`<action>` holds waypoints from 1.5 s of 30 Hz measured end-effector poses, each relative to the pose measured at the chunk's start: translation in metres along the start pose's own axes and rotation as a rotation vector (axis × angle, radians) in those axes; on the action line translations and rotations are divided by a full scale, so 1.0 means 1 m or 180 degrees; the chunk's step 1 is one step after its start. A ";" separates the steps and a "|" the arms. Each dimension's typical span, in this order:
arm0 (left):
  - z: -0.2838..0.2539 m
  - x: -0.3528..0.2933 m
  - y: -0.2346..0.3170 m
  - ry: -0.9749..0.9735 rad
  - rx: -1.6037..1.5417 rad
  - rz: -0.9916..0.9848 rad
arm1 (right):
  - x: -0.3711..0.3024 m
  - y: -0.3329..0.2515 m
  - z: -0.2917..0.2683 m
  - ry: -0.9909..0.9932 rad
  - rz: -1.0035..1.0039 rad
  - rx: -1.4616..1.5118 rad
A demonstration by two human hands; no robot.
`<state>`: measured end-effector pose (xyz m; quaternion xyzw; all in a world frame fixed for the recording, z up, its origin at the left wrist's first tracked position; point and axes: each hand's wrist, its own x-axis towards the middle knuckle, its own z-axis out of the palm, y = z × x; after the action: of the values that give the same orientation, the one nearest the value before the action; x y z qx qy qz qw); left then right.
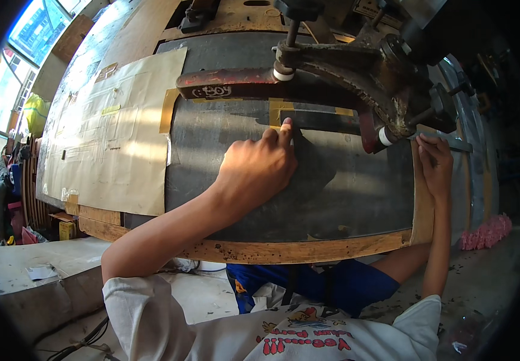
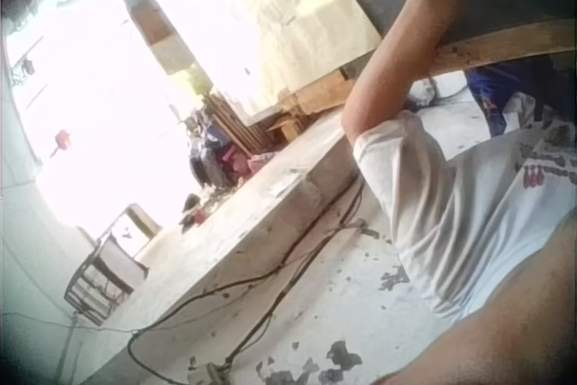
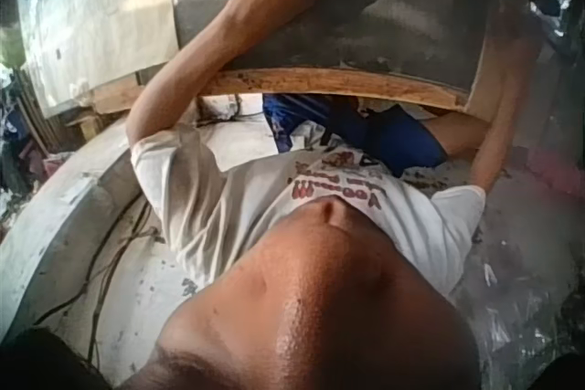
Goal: The person hands packaging to a coworker, gathers plastic sheets from the floor, and takes them to a workstation. The person then positions a template under a sealing machine, measures a plastic sleeve using a metal ruler, and aligns the ruler on the machine platform.
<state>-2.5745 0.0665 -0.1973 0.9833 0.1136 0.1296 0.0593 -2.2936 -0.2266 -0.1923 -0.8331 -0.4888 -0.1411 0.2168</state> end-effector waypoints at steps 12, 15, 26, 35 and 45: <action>0.001 -0.001 -0.001 0.0089 0.0184 0.0203 | -0.008 0.003 -0.003 0.0141 0.0204 -0.0088; 0.000 -0.001 0.000 0.0134 0.0217 0.0219 | -0.011 0.007 -0.004 0.0128 0.0357 -0.0062; 0.000 -0.001 0.000 0.0183 0.0207 0.0254 | -0.010 0.000 -0.006 0.0093 0.0595 -0.0048; -0.004 0.001 0.003 0.0145 0.0393 0.0352 | -0.011 0.000 -0.006 0.0329 0.0607 -0.0215; 0.000 0.005 0.007 0.0145 0.0317 0.0292 | -0.022 0.018 -0.021 0.0164 0.0540 -0.0014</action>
<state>-2.5681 0.0613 -0.1951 0.9860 0.0759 0.1487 0.0017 -2.2883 -0.2614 -0.1875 -0.8681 -0.4105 -0.1447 0.2386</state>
